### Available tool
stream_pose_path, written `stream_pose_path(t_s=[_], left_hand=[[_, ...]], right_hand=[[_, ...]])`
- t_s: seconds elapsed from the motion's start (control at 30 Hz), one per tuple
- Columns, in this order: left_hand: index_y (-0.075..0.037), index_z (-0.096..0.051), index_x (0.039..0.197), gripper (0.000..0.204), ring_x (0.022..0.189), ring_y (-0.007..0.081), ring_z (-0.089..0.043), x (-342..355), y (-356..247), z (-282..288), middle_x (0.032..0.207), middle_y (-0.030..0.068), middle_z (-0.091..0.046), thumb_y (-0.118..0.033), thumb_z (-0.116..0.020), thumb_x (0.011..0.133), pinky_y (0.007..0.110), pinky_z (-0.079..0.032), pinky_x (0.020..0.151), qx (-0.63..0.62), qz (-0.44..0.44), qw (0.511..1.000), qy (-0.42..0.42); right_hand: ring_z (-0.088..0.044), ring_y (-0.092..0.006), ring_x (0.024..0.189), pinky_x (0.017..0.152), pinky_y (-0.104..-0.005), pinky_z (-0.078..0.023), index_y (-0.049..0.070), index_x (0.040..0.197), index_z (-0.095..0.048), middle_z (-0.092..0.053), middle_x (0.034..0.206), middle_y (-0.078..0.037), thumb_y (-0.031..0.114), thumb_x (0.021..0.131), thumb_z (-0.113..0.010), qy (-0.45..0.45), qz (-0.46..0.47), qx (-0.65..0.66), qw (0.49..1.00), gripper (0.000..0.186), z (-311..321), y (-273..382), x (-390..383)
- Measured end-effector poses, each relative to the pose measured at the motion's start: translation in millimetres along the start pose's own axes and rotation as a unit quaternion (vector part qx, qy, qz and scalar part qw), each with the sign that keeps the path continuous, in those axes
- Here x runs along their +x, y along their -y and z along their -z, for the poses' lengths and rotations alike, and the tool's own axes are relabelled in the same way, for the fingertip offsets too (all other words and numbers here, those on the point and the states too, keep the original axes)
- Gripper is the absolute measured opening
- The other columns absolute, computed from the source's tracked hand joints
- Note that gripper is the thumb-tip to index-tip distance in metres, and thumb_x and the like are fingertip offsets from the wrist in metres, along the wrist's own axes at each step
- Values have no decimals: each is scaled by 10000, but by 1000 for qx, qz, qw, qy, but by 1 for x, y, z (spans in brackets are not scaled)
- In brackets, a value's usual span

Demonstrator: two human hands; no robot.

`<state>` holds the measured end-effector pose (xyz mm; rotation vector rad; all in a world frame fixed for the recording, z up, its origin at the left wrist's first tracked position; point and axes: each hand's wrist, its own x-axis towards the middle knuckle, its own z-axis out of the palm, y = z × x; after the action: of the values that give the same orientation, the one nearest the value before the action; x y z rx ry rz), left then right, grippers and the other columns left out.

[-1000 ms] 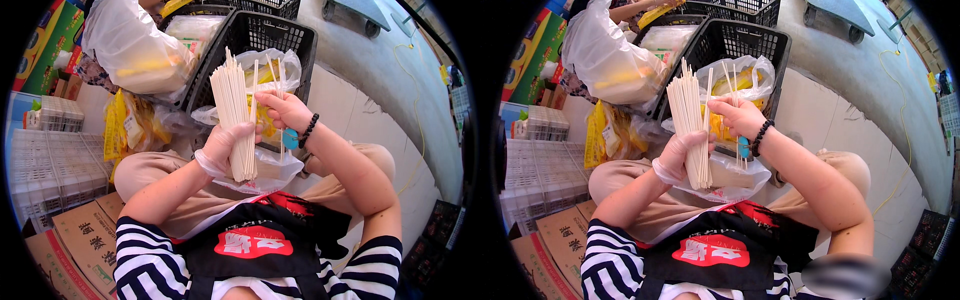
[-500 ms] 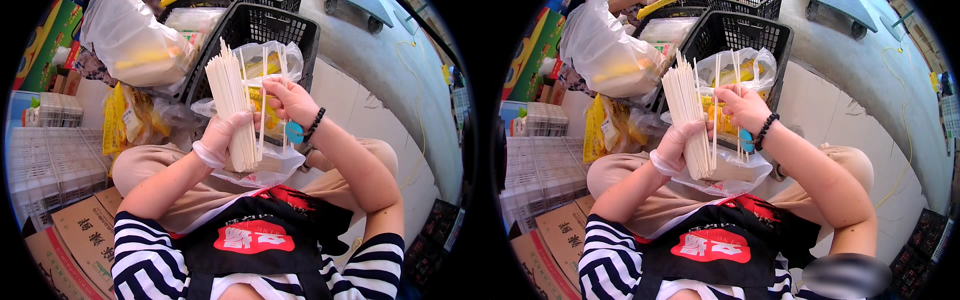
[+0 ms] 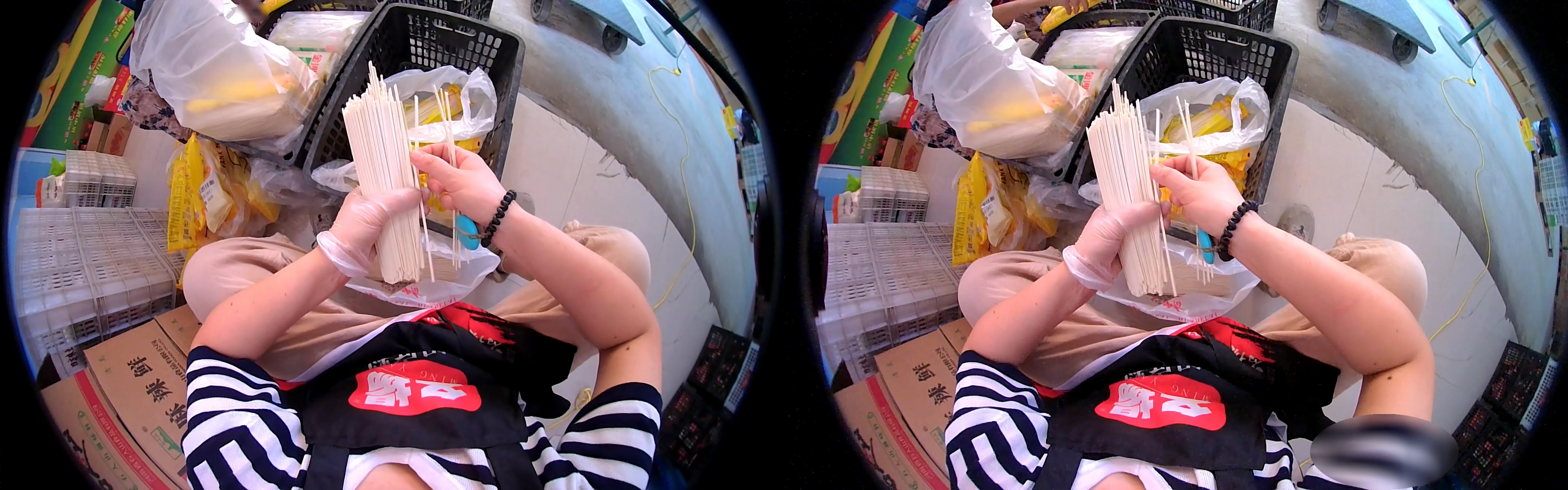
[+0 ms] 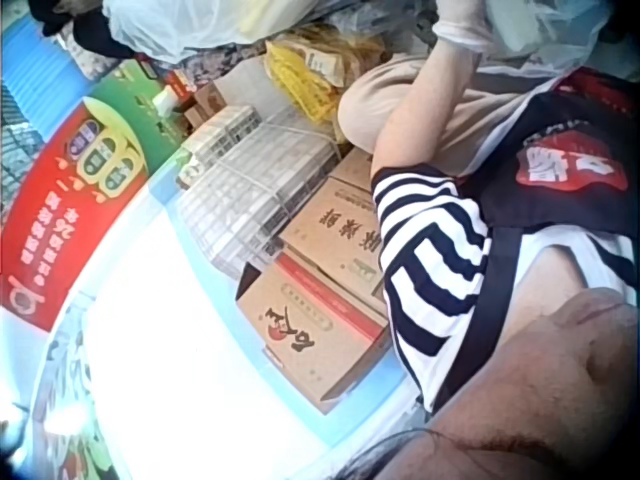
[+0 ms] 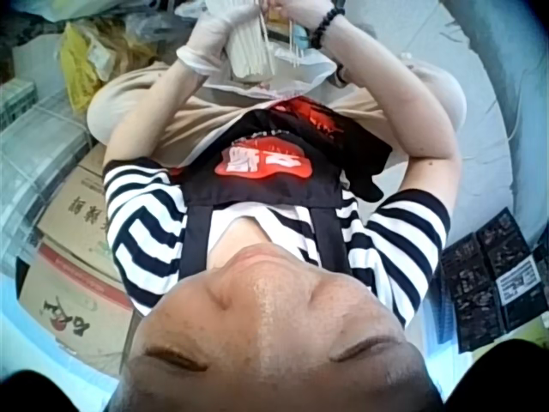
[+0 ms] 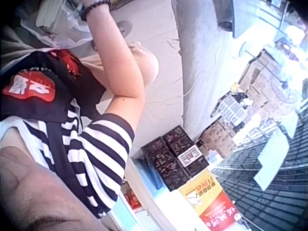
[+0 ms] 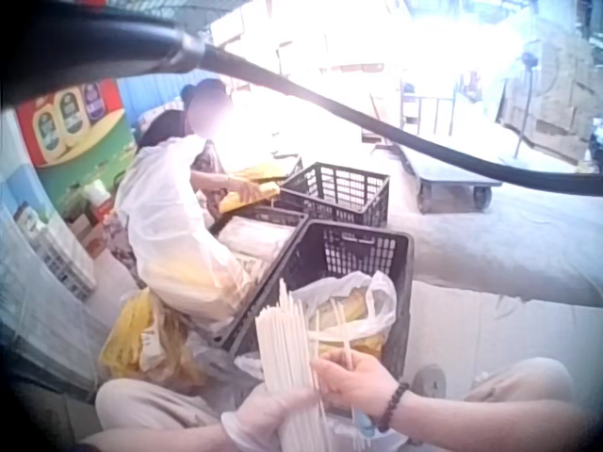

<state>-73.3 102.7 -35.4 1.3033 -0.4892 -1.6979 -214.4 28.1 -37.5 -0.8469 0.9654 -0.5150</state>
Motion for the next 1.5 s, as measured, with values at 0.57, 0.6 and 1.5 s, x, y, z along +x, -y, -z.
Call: stream_pose_path(t_s=[0.57,0.6,1.5], left_hand=[[-36,-516,1102,377,768,155,-595,1,2,3,887,65,-605,-169,-643,772,290,-494,712,-27,-3,1000,9],[-37,-516,1104,379,769,155,-595,0,2,3,888,65,-606,-170,-643,772,291,-495,713,-33,-2,999,9],[-21,-528,1126,388,757,157,-610,3,4,4,904,73,-613,-181,-621,785,277,-504,701,-47,-34,998,-3]], right_hand=[[-560,-76,687,609,-239,-482,-2,988,-616,-632,875,-32,200,845,-651,35,8,-1,999,249,-3,5,-8],[-558,-75,683,604,-237,-481,-1,982,-617,-631,863,-30,204,845,-652,33,6,-2,999,249,-3,4,-7],[-508,-74,564,516,-243,-449,16,856,-605,-598,761,-17,220,882,-597,25,24,-12,999,206,3,-2,-2]])
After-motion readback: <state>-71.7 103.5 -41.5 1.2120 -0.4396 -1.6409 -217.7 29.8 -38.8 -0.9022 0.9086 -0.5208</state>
